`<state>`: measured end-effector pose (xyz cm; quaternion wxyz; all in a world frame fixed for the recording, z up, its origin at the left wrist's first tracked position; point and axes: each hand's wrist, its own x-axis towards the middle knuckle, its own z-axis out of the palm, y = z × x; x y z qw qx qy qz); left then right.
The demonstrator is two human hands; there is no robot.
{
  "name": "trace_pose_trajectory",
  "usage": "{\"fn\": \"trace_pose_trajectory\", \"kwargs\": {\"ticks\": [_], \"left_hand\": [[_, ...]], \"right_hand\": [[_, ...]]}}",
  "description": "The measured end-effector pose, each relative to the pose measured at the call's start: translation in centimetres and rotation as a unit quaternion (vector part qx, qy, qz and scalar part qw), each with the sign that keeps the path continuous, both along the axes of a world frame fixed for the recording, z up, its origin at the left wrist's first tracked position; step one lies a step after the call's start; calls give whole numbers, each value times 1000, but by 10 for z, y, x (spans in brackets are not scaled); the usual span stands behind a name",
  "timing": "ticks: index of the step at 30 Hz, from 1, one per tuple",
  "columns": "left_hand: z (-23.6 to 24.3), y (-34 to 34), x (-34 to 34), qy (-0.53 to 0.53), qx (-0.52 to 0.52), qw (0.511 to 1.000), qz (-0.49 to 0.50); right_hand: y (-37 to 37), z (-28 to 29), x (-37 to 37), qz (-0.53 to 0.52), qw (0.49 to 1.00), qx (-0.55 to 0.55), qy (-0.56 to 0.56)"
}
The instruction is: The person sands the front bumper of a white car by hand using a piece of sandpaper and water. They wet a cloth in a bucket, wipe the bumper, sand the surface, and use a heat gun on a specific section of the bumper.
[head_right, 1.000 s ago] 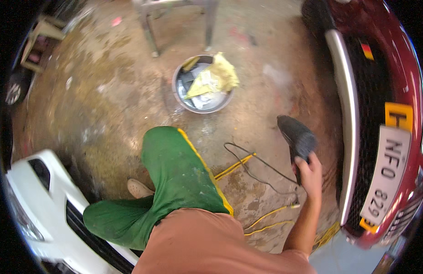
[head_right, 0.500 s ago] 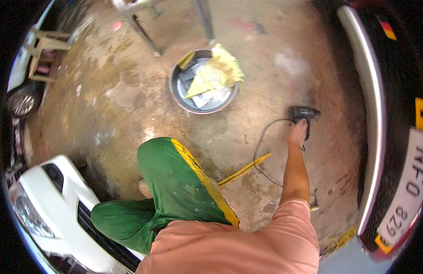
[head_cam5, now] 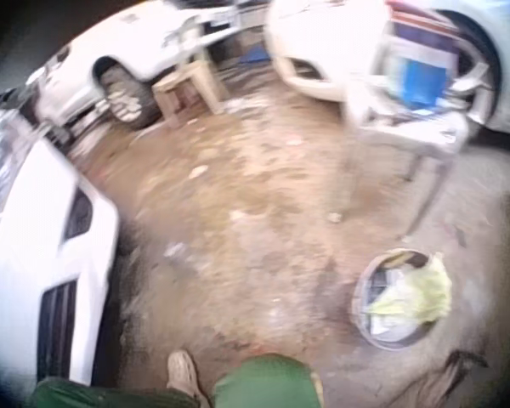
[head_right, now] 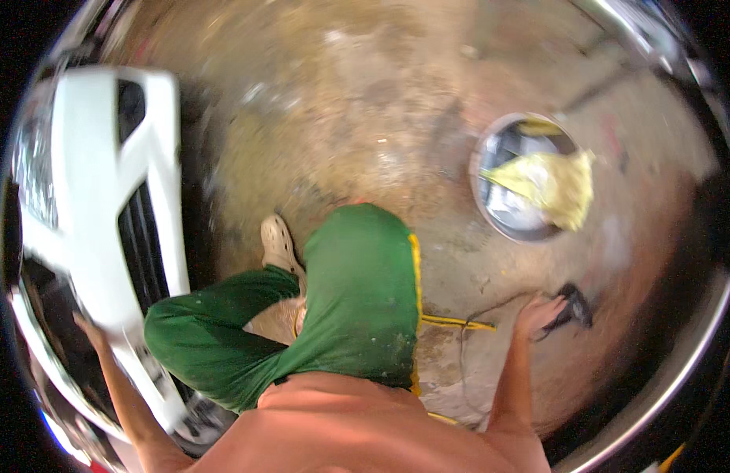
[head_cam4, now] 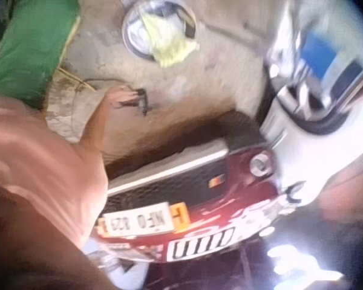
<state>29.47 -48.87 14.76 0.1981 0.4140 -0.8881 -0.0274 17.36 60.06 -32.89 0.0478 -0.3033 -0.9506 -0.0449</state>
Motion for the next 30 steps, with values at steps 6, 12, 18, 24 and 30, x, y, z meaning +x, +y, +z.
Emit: {"fn": "trace_pose_trajectory", "kwargs": {"ticks": [6,12,18,24,30], "left_hand": [[-24,50,-32,46,25,993,101],[-40,99,-32,-25,-29,978,204],[-37,125,-38,-28,-184,981,59],[-9,123,-10,36,25,995,86],[-14,117,-10,103,15,995,-7]], "right_hand": [[-238,136,-97,118,772,-622,61],[-325,253,-246,327,718,-589,177],[-483,341,-232,608,568,-524,185],[-693,444,-86,859,387,-321,95],[-816,518,3,874,320,-323,169]]}}
